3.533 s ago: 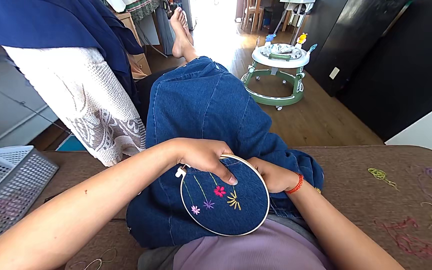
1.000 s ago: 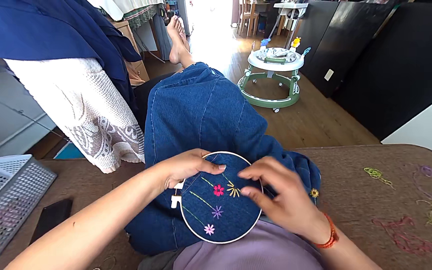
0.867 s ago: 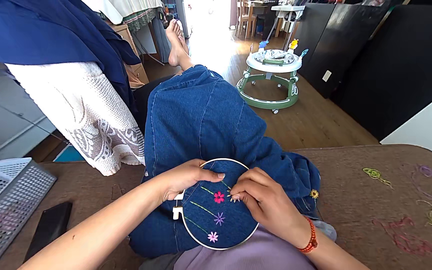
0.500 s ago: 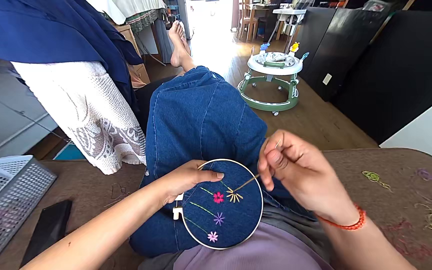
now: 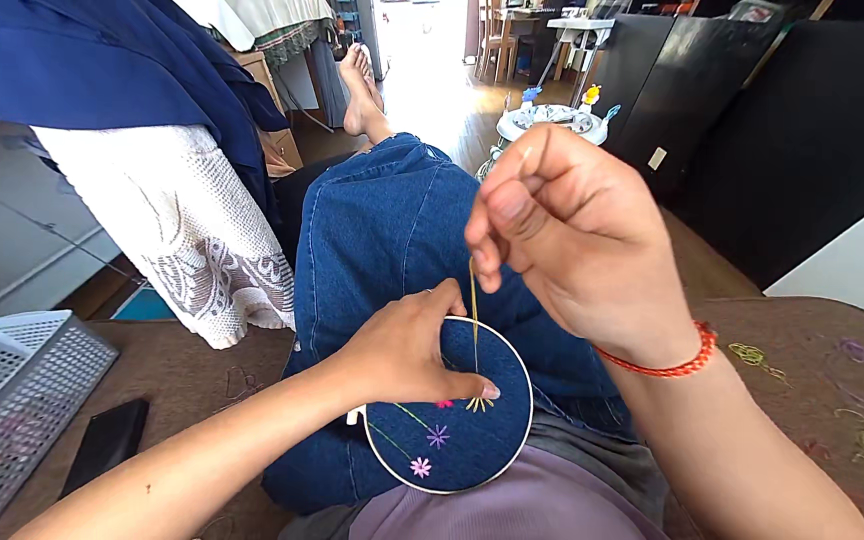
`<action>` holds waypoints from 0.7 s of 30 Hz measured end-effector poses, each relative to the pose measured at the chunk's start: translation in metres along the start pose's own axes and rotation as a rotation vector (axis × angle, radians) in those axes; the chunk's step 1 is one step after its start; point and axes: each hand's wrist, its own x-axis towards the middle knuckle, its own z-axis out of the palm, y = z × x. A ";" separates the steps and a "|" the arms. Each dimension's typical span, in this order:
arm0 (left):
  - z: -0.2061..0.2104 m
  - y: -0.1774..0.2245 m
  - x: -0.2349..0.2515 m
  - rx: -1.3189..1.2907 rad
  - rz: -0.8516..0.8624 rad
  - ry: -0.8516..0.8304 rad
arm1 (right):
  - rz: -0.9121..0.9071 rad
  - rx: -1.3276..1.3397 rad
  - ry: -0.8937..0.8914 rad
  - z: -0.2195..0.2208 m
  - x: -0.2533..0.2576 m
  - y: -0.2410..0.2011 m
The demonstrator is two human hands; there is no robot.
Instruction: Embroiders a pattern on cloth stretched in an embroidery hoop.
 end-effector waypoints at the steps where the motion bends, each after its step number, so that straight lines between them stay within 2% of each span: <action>1: 0.000 0.005 0.002 0.031 -0.046 -0.026 | 0.014 0.011 0.011 0.002 0.002 0.004; 3: -0.001 0.009 0.007 -0.010 -0.119 -0.083 | 0.025 -0.047 0.050 0.001 0.005 0.012; 6: -0.007 0.001 0.012 -0.241 -0.229 -0.178 | -0.008 -0.366 0.115 -0.015 -0.001 0.030; 9: -0.007 -0.008 0.015 -0.445 -0.314 -0.272 | 0.085 -0.566 0.100 -0.029 -0.029 0.034; 11: -0.007 -0.008 0.014 -0.552 -0.342 -0.286 | 0.147 -0.575 0.068 -0.025 -0.061 0.026; 16: -0.008 -0.002 0.011 -0.685 -0.402 -0.300 | 0.287 -0.425 0.169 0.002 -0.143 0.027; 21: -0.007 -0.003 0.009 -0.748 -0.421 -0.326 | 0.287 -0.506 0.167 0.028 -0.180 0.038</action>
